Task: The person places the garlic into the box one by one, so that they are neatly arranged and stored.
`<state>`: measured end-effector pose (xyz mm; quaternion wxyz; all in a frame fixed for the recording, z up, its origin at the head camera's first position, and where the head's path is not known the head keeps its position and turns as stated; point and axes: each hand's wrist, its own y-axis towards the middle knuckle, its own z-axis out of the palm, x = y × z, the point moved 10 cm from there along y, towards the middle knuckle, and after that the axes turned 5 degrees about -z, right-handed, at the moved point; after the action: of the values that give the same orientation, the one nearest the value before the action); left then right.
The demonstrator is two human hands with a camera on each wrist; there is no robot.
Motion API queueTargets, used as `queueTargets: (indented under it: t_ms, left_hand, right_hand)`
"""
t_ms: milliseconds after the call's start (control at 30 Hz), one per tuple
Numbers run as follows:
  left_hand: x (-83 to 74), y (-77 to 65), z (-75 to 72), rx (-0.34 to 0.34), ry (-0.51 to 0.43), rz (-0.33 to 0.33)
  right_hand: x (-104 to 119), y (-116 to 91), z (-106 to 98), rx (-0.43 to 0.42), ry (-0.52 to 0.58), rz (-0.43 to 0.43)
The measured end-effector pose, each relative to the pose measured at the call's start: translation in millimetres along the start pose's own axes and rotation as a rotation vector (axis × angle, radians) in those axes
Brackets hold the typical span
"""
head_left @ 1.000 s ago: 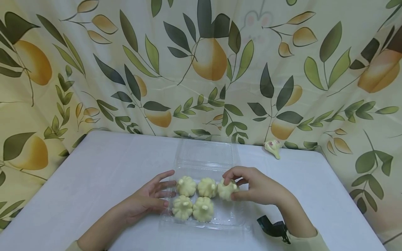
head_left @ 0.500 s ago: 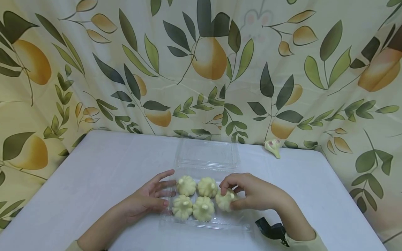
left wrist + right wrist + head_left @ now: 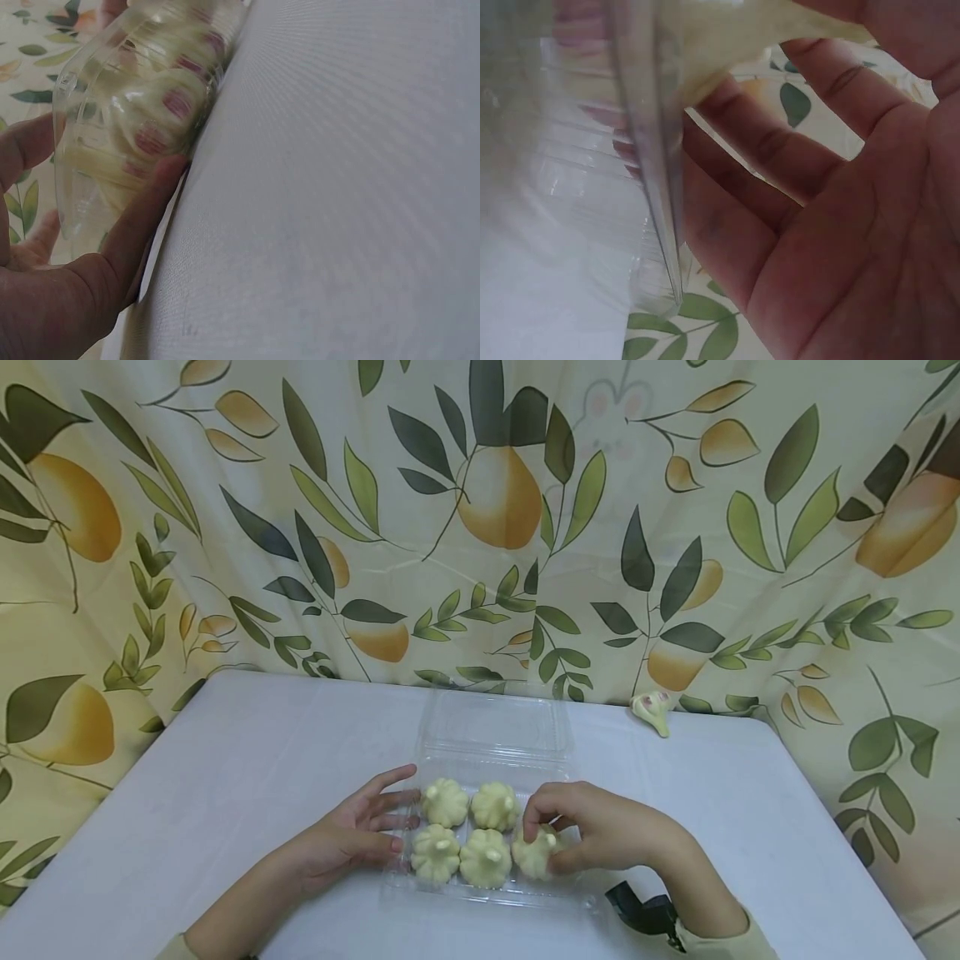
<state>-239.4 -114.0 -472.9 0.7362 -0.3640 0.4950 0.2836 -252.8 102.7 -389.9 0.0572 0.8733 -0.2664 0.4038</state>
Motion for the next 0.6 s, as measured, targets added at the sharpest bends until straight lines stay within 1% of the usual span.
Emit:
queueTargets:
  t_ms: [100,300,433,600]
  left_hand:
    - [0.1,0.3,-0.3,-0.003,0.002,0.001]
    - [0.3,0.7,-0.4,-0.006,0.004,0.001]
    - [0.0,0.9,-0.1,-0.002,0.005,0.003]
    - [0.1,1.2,-0.2,0.001,0.006,0.005]
  right_hand:
    - [1.3,-0.2,3.2,0.020,-0.008,0.003]
    - [4.2,0.6,8.6,0.040,-0.032,-0.032]
    - [4.1,0.6,10.3,0.049,-0.037,-0.038]
    - [5.0,-1.6,7.4,0.049,0.006,-0.062]
